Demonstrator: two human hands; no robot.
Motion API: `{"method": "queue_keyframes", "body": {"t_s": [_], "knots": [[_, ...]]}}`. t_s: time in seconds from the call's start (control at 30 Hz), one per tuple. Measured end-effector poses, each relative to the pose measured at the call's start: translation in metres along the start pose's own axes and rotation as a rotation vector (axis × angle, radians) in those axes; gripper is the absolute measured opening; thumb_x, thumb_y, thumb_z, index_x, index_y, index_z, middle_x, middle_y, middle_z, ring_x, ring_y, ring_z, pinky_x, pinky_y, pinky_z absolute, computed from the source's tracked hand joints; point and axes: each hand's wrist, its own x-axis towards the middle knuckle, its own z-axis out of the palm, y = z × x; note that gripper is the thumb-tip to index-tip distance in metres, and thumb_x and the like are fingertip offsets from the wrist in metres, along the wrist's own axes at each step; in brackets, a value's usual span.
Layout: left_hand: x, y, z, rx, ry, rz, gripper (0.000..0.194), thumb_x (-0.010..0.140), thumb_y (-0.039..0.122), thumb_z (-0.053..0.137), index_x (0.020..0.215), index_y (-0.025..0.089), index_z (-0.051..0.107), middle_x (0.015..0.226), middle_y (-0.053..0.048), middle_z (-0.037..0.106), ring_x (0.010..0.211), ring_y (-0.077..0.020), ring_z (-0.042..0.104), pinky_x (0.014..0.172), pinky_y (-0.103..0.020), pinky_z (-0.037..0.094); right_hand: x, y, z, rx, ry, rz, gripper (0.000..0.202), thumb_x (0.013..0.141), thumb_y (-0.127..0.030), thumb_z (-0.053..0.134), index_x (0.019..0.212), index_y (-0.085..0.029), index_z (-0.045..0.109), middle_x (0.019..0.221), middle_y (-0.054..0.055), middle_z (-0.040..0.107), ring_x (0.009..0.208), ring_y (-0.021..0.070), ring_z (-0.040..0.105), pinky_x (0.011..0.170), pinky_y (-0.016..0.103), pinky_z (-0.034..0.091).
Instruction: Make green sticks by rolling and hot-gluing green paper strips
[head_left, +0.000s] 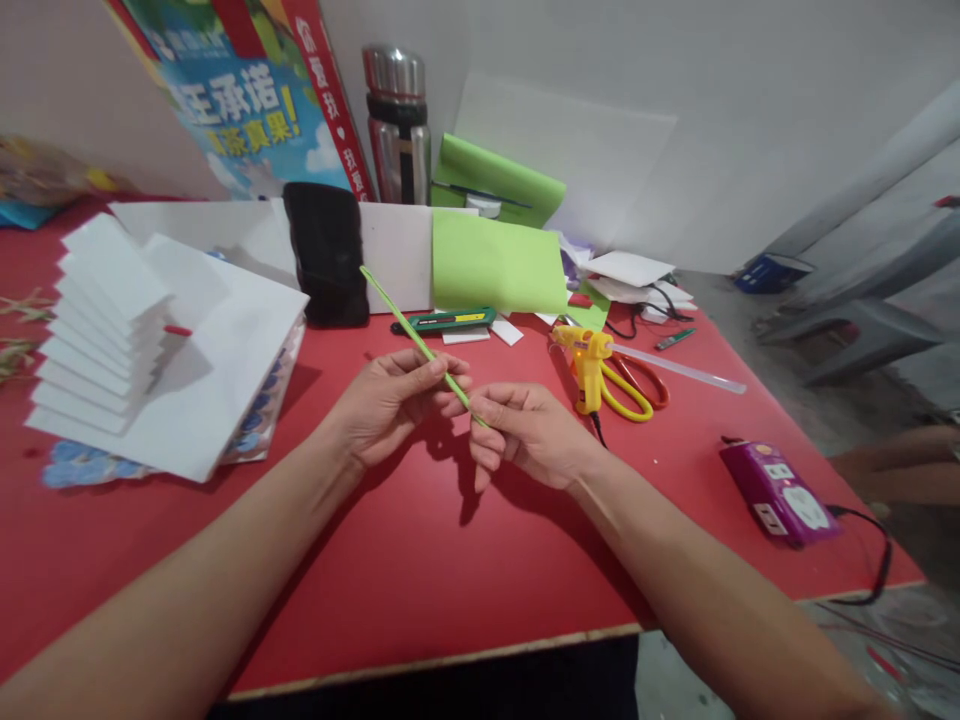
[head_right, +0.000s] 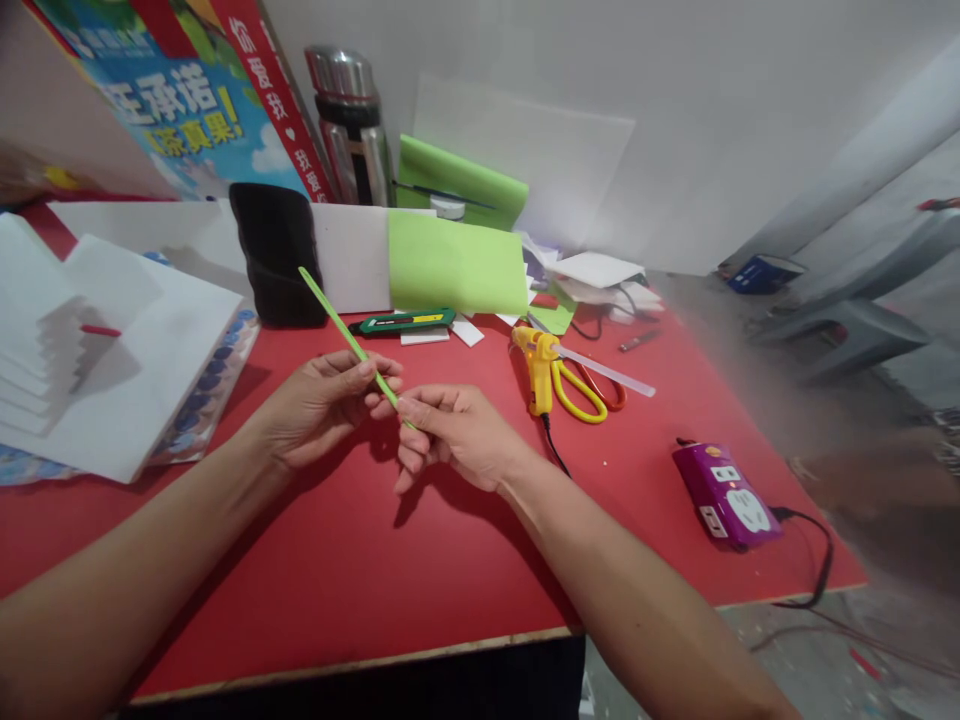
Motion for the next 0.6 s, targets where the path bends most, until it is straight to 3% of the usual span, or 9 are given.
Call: {"method": "queue_keyframes", "body": {"t_s": [0.13,0.27,0.4,0.6], "knots": [[-0.0007,-0.0010,-0.0028,0.026,-0.056,0.037,0.026,0.062,0.020,0.095,0.081,0.010,0.081,0.076,-0.007,0.075,0.052,-0.0056,0.055,0.054,-0.020,0.048,-0.0012,-0.0027,-0.0002,0.050,-0.058,0.007,0.036,0.086,-0.045,0.082,0.103,-0.015,0.073,0.059,-0.009,0.047,0.053,0.0087,0.051,0.053,0.029,0.064],[-0.0003,0.0000,-0.0044,0.107,-0.028,0.066,0.022,0.063,0.020,0.094,0.078,0.012,0.081,0.068,-0.005,0.072,0.048,-0.0040,0.047,0.053,-0.021,0.044,-0.0007,-0.0016,-0.0024,-0.066,-0.016,0.024,0.036,0.085,-0.049,0.081,0.099,-0.017,0.071,0.058,-0.009,0.052,0.053,0.0106,0.057,0.056,0.033,0.065],[0.0001,0.0000,-0.0028,0.205,0.017,0.069,0.022,0.061,0.022,0.094,0.074,0.011,0.081,0.075,-0.008,0.077,0.048,-0.0042,0.047,0.050,-0.021,0.041,-0.0011,0.0002,-0.0015,-0.360,0.078,-0.013,0.034,0.091,-0.052,0.072,0.088,-0.018,0.066,0.058,-0.006,0.058,0.052,0.0144,0.065,0.058,0.033,0.061],[0.0030,-0.0091,-0.0043,0.254,0.070,0.051,0.024,0.060,0.027,0.095,0.071,0.013,0.079,0.072,-0.008,0.076,0.046,-0.0049,0.046,0.045,-0.021,0.035,-0.0050,0.0024,0.0061,-0.958,0.209,-0.132,0.041,0.105,-0.037,0.049,0.068,-0.021,0.057,0.057,-0.001,0.065,0.059,0.0129,0.065,0.066,0.026,0.047]]}}
